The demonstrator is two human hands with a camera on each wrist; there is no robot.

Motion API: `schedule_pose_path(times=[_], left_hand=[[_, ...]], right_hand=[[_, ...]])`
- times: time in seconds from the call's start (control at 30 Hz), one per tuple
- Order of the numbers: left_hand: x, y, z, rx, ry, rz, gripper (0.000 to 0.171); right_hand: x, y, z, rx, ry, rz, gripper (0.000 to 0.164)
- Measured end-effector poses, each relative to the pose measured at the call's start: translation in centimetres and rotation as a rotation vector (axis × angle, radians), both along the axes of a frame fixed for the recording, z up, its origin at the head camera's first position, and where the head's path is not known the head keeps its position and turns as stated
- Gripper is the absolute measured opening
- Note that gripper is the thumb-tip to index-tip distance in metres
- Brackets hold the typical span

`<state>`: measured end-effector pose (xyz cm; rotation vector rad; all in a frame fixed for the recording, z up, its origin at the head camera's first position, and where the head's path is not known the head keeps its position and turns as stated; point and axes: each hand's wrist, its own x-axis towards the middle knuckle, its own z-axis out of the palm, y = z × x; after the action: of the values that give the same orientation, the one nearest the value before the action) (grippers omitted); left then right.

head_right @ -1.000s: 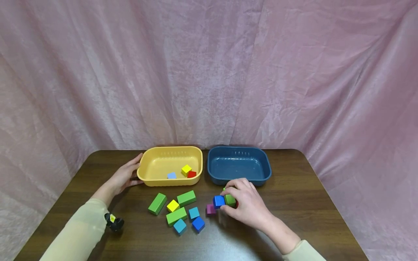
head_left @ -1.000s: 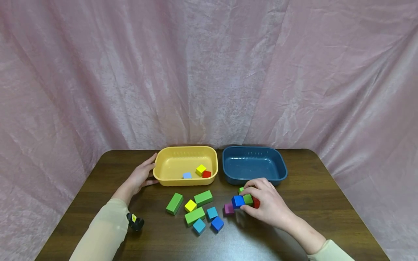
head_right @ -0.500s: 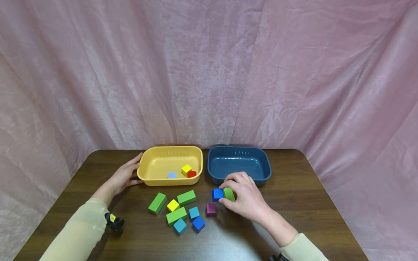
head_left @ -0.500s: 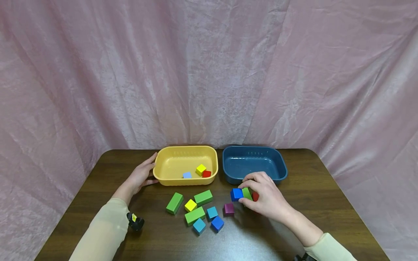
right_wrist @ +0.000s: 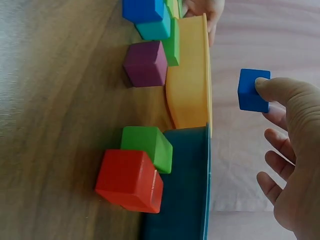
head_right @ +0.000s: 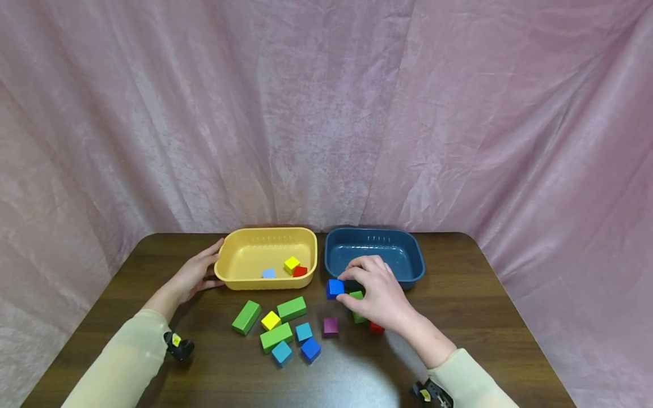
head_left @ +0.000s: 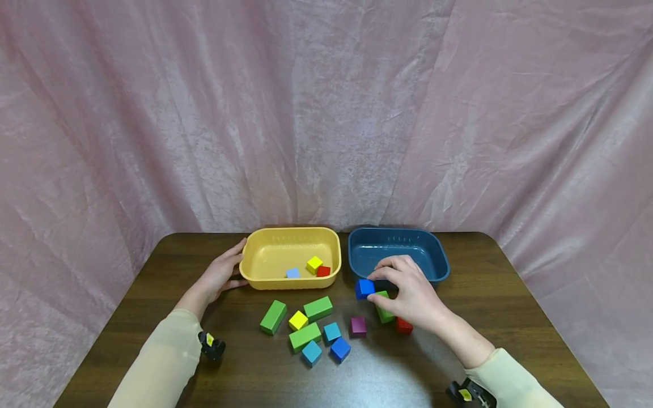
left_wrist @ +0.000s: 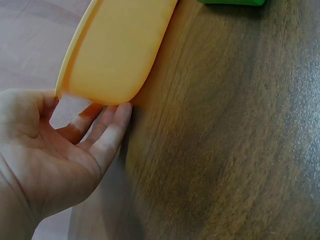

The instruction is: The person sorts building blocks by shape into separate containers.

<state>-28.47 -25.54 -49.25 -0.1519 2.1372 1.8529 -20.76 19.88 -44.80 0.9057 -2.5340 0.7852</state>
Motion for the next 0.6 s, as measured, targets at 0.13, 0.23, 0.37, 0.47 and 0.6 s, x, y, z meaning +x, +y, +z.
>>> schedule_pose_path(times=[0.13,0.23,0.37,0.47,0.6], left_hand=[[0.0,0.0,0.0,-0.003,0.005,-0.002,0.057],[0.0,0.1,0.1,-0.008,0.007,-0.002,0.057],[0.1,0.1,0.1,-0.009,0.008,0.001,0.057],[0.1,0.0,0.1,-0.007,0.008,-0.001,0.057],[0.0,0.0,0.0,-0.008,0.005,-0.005,0.056]], right_hand=[[-0.5,-0.3,0.3,-0.009,-0.012,-0.005,0.03],[-0.8,-0.5,0.4,-0.01,-0.016,-0.013,0.031],[-1.3,-0.9,0.6,-0.022,-0.016,-0.022,0.032],[-1.6,-1.3,0.9,-0.029,-0.019,-0.031,0.032],[-2.2,-1.8,1.2,-0.023,-0.036,-0.047,0.032]])
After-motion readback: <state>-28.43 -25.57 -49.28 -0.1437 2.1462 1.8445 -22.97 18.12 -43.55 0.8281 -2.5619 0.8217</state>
